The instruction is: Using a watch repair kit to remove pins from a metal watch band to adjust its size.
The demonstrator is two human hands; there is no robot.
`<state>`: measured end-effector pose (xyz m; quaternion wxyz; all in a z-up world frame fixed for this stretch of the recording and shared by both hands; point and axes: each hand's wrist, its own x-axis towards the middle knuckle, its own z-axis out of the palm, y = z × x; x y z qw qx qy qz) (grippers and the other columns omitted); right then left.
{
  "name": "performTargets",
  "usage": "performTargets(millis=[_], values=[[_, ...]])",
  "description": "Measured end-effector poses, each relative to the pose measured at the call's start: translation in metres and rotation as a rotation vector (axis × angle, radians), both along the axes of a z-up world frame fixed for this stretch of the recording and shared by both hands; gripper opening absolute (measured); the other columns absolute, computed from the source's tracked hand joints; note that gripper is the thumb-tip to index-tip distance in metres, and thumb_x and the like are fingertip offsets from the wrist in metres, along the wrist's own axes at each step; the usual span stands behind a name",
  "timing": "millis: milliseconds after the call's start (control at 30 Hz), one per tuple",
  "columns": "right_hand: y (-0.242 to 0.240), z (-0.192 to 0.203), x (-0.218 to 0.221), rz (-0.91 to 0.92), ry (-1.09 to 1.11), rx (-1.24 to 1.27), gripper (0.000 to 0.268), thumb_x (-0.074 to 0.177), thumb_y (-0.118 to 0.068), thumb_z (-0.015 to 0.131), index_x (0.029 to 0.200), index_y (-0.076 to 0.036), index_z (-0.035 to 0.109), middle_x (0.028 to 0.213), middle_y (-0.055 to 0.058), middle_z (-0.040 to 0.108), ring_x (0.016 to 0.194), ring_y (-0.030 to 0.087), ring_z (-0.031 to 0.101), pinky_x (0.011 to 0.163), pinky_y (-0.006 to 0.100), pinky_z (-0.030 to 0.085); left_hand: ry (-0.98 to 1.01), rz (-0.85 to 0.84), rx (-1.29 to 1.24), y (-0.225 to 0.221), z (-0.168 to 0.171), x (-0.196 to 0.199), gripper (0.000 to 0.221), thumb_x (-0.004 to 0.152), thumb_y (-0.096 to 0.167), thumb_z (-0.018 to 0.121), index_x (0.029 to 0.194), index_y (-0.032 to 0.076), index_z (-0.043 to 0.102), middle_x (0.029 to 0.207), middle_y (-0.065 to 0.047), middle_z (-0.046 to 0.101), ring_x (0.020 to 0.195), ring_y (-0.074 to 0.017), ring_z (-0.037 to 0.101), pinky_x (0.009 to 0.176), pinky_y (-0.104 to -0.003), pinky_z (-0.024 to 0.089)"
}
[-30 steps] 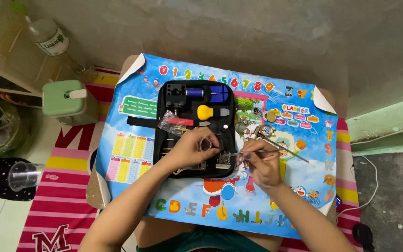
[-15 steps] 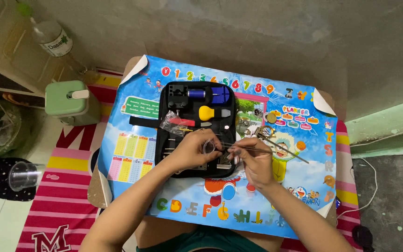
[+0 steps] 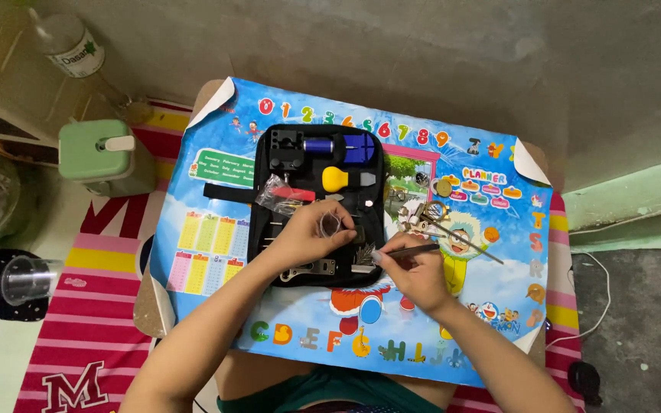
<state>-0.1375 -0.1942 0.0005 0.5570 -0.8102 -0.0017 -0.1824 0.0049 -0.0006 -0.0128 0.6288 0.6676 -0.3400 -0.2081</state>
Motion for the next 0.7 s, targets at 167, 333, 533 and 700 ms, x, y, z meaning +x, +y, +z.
performTargets(millis=[167,333,533,700], values=[[0.004,-0.006,-0.002,-0.015,0.028,-0.011,0.007,0.084,-0.003,0.078,0.078,-0.004,0.074,0.061,0.009,0.068,0.045,0.011,0.052,0.044,0.023,0.041,0.004,0.015,-0.01,0.0,0.003,-0.002,0.013,0.08,0.014,0.082,0.089,0.008,0.075,0.074,-0.012,0.066,0.072,-0.0242,0.067,0.065,-0.033,0.052],[0.006,-0.009,-0.001,-0.053,0.052,-0.097,0.007,0.084,-0.008,0.08,0.079,-0.005,0.075,0.062,0.008,0.07,0.043,0.013,0.055,0.041,0.024,0.041,-0.001,0.008,0.011,-0.001,0.0,-0.001,0.014,0.079,0.014,0.082,0.089,0.007,0.075,0.074,-0.013,0.065,0.073,-0.026,0.066,0.067,-0.034,0.051],[0.019,0.002,0.0,-0.038,-0.044,-0.148,0.006,0.086,-0.003,0.076,0.08,-0.005,0.076,0.062,0.007,0.071,0.044,0.015,0.059,0.043,0.023,0.045,-0.024,0.009,0.022,-0.001,0.003,-0.002,0.013,0.079,0.014,0.082,0.088,0.008,0.075,0.074,-0.012,0.065,0.073,-0.0273,0.066,0.068,-0.035,0.051],[0.009,-0.005,-0.002,-0.061,-0.062,-0.022,0.005,0.087,0.0,0.075,0.083,-0.002,0.074,0.063,0.01,0.07,0.047,0.014,0.057,0.045,0.025,0.045,-0.035,0.016,0.007,0.0,0.001,-0.002,0.013,0.078,0.013,0.081,0.089,0.008,0.075,0.074,-0.013,0.066,0.074,-0.0275,0.067,0.069,-0.035,0.051]])
